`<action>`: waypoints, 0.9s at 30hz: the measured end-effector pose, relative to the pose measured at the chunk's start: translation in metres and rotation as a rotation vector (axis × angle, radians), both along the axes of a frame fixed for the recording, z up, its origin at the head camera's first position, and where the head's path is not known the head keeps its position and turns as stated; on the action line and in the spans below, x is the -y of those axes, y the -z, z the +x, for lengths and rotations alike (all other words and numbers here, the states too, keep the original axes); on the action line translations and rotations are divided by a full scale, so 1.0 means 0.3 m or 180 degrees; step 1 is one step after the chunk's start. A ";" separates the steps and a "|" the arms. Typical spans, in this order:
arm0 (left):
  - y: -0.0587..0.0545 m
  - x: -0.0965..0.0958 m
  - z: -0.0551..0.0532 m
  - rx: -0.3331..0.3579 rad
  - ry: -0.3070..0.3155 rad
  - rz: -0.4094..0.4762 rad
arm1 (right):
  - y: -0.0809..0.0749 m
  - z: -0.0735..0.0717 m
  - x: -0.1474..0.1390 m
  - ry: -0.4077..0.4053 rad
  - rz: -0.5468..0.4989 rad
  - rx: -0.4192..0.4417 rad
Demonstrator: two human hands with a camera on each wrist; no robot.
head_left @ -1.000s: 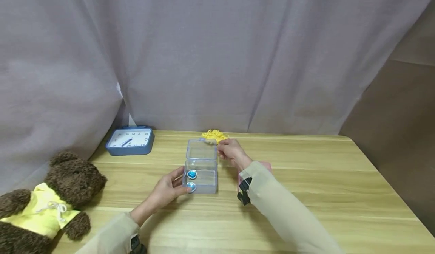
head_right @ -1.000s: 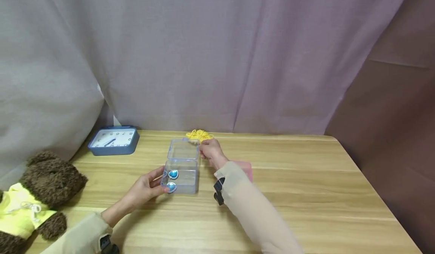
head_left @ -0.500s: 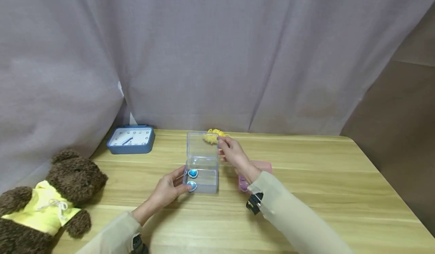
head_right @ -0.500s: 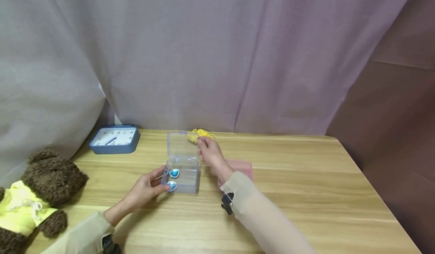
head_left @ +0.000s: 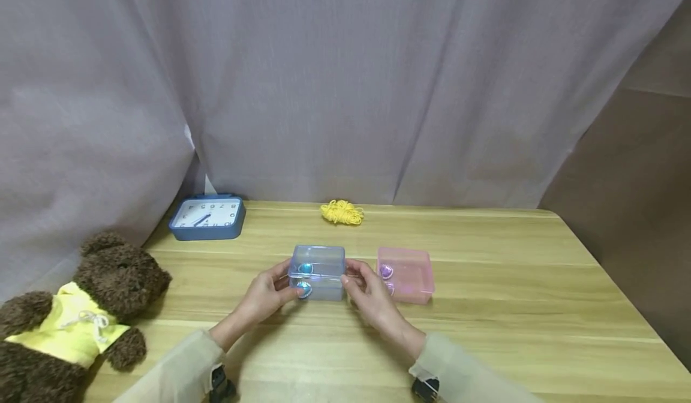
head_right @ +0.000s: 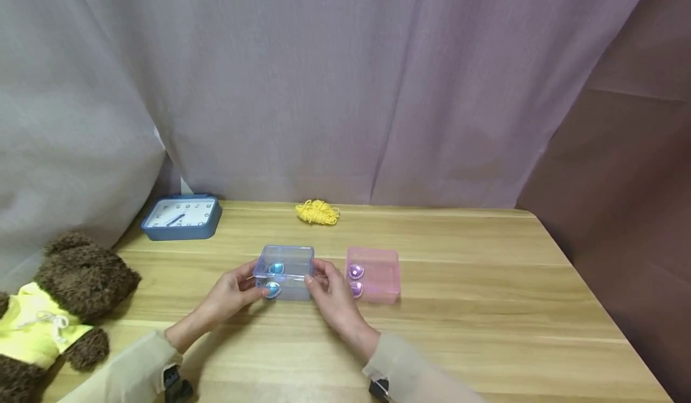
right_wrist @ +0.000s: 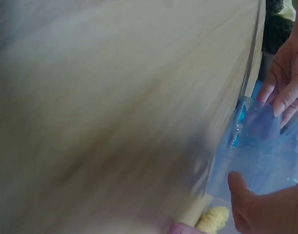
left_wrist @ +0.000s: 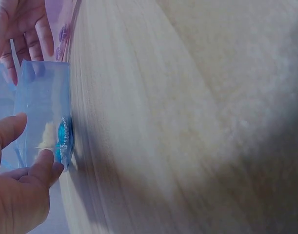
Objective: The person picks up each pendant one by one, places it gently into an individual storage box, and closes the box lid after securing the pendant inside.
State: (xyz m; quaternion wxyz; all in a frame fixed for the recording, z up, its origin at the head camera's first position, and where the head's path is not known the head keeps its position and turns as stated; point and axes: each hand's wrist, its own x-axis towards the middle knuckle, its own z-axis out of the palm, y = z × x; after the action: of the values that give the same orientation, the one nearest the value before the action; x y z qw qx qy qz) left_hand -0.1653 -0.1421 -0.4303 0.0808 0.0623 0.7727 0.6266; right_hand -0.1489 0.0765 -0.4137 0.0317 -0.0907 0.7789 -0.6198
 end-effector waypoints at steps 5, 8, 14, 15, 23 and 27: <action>0.004 0.000 0.000 0.0009 0.0026 0.0005 | 0.021 -0.010 0.015 0.0198 -0.0205 0.0065; 0.004 0.003 0.001 -0.0003 0.0055 0.0020 | 0.022 -0.013 0.022 0.0223 -0.0301 0.0123; -0.003 0.012 0.002 0.0065 0.0097 0.0071 | 0.023 -0.014 0.028 0.0231 -0.0338 0.0190; -0.004 0.013 0.003 0.0092 0.0091 0.0090 | 0.024 -0.014 0.028 0.0240 -0.0326 0.0197; -0.002 0.015 0.003 0.0154 0.0042 0.0228 | 0.028 -0.008 0.030 0.0254 -0.0204 0.0093; 0.001 0.013 0.001 0.0106 0.0033 0.0127 | 0.032 -0.002 0.035 0.0269 -0.0128 0.0023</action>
State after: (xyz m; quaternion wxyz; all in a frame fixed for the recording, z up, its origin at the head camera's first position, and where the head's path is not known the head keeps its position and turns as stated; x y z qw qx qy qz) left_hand -0.1650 -0.1459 -0.4306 0.0955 0.0575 0.7582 0.6424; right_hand -0.1495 0.0660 -0.4232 0.0064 -0.0561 0.7693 -0.6364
